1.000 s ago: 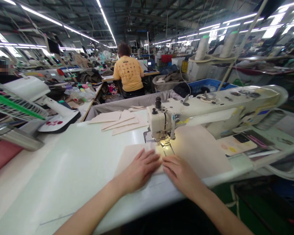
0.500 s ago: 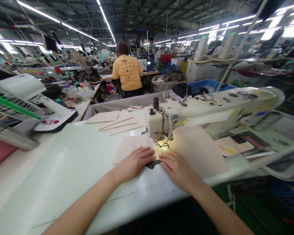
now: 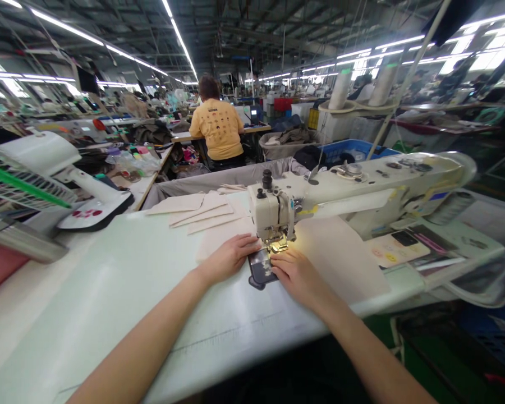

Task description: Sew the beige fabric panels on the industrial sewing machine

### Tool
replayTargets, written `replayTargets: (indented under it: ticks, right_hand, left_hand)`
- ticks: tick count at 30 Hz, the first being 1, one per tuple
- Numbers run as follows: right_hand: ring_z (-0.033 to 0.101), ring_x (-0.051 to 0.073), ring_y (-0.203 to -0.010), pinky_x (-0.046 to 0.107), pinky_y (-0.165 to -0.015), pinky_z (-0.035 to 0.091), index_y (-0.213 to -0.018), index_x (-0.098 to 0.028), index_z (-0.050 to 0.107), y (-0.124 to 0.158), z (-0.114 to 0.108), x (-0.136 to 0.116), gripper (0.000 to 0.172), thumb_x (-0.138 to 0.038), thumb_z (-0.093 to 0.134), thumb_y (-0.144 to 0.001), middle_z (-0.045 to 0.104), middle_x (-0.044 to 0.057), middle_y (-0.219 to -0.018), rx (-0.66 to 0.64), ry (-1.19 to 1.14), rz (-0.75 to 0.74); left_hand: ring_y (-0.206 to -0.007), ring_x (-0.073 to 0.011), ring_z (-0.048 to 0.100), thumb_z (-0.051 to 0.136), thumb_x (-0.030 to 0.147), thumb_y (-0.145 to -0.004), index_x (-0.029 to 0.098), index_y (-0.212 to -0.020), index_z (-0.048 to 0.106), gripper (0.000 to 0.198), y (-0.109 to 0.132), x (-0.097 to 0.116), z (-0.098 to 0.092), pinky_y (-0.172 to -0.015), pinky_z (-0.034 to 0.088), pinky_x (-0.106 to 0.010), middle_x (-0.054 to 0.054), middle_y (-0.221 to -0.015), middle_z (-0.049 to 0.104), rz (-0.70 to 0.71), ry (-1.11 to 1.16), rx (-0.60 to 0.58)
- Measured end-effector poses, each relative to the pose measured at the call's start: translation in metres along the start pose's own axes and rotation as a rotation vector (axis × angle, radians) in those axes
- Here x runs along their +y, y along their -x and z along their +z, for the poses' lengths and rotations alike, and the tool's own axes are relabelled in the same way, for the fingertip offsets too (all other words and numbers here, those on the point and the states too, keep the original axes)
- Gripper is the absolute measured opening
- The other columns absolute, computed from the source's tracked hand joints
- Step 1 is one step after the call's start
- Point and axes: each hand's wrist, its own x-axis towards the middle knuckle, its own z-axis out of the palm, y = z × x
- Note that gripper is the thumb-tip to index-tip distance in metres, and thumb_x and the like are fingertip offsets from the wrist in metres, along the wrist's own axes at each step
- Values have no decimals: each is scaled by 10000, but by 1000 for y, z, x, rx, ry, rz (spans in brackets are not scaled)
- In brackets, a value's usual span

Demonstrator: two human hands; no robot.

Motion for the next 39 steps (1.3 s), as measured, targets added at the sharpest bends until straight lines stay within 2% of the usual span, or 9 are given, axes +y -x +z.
replayTargets:
  ticks: [7, 14, 21, 26, 30, 32, 34, 36, 39]
  right_hand:
    - [672, 249, -1038, 448, -953, 558, -1078, -179, 728, 15, 1, -11, 191, -148, 584, -956, 741, 101, -1115, 41, -6, -4]
    - [676, 269, -1043, 472, -938, 579, -1130, -191, 710, 32, 6, -21, 242, -157, 534, -968, 732, 116, -1126, 85, 54, -26]
    - [677, 277, -1047, 483, -920, 590, -1115, -186, 716, 43, 6, -12, 244, -207, 502, -1000, 733, 125, -1130, 121, 44, -2]
    - [671, 273, -1059, 481, -935, 583, -1123, -203, 715, 41, 8, -11, 238, -212, 511, -1000, 728, 114, -1135, 141, 20, 5]
    - [667, 270, -1059, 480, -941, 584, -1124, -200, 713, 40, 8, -12, 237, -212, 512, -1000, 729, 112, -1131, 137, 2, -2]
    - [666, 273, -1065, 487, -951, 579, -1121, -201, 717, 41, 8, -12, 239, -214, 513, -998, 731, 114, -1128, 144, -6, 5]
    - [670, 273, -1059, 490, -957, 575, -1107, -204, 723, 41, 8, -11, 235, -220, 516, -997, 735, 113, -1119, 151, -26, 22]
    - [678, 270, -1051, 480, -954, 578, -1095, -205, 725, 41, 8, -9, 224, -237, 528, -994, 738, 111, -1114, 164, -73, 43]
    - [697, 253, -1026, 441, -933, 590, -1064, -215, 720, 39, 1, -9, 213, -261, 523, -999, 743, 101, -1098, 274, -159, 145]
  left_hand:
    - [-1378, -257, 479, 379, 142, -1002, 209, -1366, 611, 437, 5, 2, 9, -1166, 373, -476, -127, -1451, 559, -65, 1, 30]
    - [-1491, -290, 321, 379, 416, -1053, 153, -1510, 412, 528, 14, 7, 18, -1195, 295, -539, -174, -1591, 371, -338, -94, 21]
    - [-1387, -300, 476, 464, 242, -993, 160, -1414, 518, 433, 43, 29, 6, -1159, 389, -494, -158, -1509, 490, -296, -171, -41]
    - [-1158, -302, 617, 529, 123, -881, 184, -1194, 643, 339, 33, 46, -11, -969, 527, -457, -141, -1243, 662, -367, -168, -56]
    - [-906, -236, 666, 386, 263, -996, 180, -1049, 652, 283, 27, 43, -34, -832, 561, -378, -74, -952, 707, -641, 127, 444]
    - [-899, -232, 671, 386, 322, -994, 176, -1173, 601, 315, 32, 38, -39, -785, 576, -366, -71, -1015, 698, -811, 263, 731]
    - [-1068, -278, 645, 497, 310, -926, 162, -1361, 493, 459, 42, 34, -35, -864, 571, -415, -128, -1242, 635, -861, 231, 832]
    - [-1318, -355, 491, 562, 211, -834, 139, -1459, 415, 647, 55, 32, -24, -1036, 482, -507, -187, -1457, 476, -757, 43, 725]
    - [-1421, -352, 371, 484, 79, -799, 183, -1438, 487, 647, 69, 40, -6, -1140, 378, -539, -146, -1512, 439, -396, -154, 322]
